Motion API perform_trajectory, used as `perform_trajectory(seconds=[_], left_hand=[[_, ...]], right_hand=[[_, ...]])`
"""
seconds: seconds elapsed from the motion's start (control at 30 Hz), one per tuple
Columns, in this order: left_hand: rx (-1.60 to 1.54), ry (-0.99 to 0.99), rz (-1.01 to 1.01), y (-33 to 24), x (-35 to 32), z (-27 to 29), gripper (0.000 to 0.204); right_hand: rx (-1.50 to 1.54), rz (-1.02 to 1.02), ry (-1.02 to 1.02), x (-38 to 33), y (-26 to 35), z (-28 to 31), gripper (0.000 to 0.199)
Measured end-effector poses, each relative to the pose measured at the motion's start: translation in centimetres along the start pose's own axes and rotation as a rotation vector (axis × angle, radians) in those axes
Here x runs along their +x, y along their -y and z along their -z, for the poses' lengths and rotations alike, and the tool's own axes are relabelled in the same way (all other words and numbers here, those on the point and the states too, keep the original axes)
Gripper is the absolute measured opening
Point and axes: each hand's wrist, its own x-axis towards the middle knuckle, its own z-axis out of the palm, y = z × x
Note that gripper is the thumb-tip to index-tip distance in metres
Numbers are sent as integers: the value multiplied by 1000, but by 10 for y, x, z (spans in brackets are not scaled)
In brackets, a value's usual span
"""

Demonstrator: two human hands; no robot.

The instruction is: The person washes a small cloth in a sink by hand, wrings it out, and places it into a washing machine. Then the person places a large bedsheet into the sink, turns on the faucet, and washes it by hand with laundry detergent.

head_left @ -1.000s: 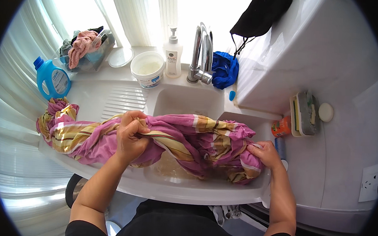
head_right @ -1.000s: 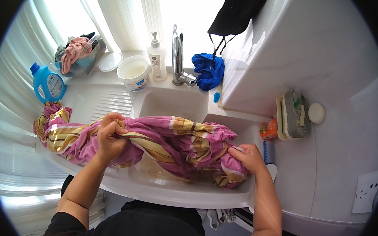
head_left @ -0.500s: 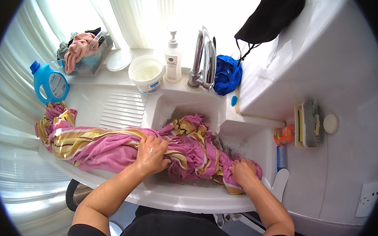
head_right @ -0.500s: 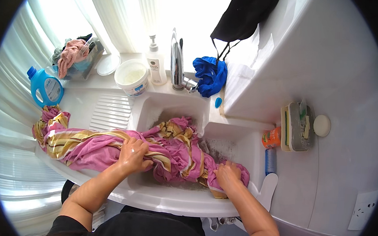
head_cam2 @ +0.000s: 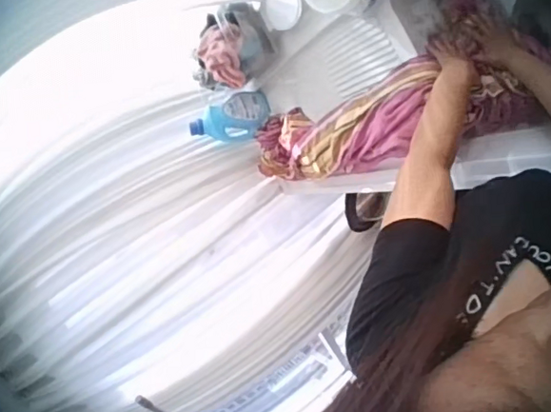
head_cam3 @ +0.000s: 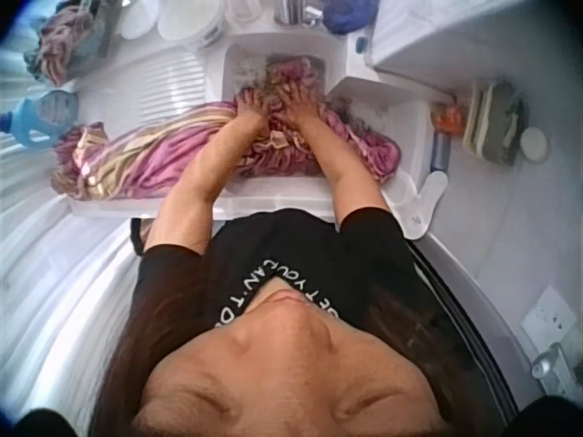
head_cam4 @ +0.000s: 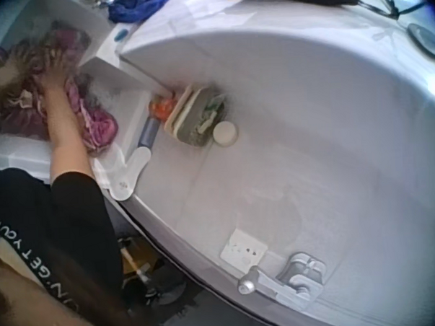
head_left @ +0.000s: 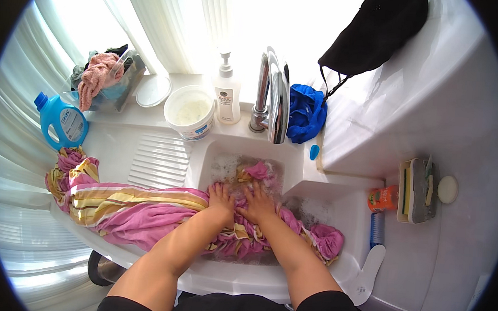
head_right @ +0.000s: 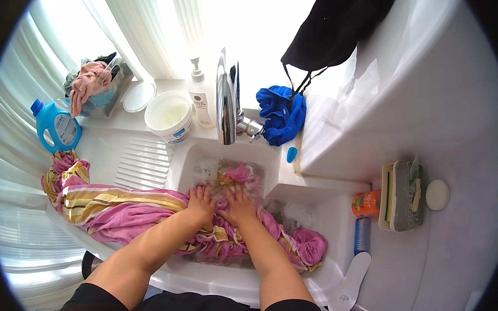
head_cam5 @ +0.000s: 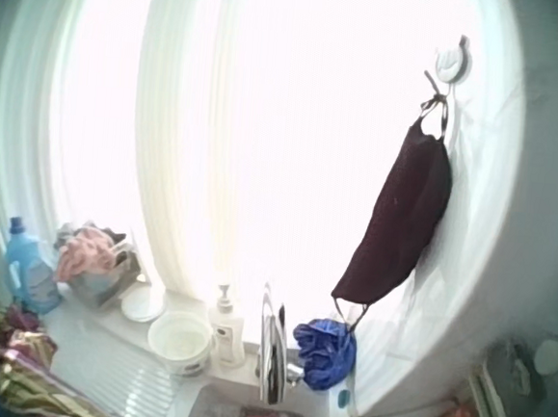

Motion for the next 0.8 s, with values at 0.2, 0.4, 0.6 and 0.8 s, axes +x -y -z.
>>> perform_trajectory(seconds=[0.2,0.4,0.6,0.8], left_hand=[[38,102,0,-11,41,-4,71],[-315,70,-64,9,43,-7,56],[-251,-2,-59,40,-40,64,79],[-477,-284,-114,85,-151,82,67]], right_hand=[[75,-193,257,43,-8,-28,60],[212,-61,-237,9,3,-11,35],[1046,84,-440,-96,-4,93,23],[1516,229,-692,-139,17,160,22]])
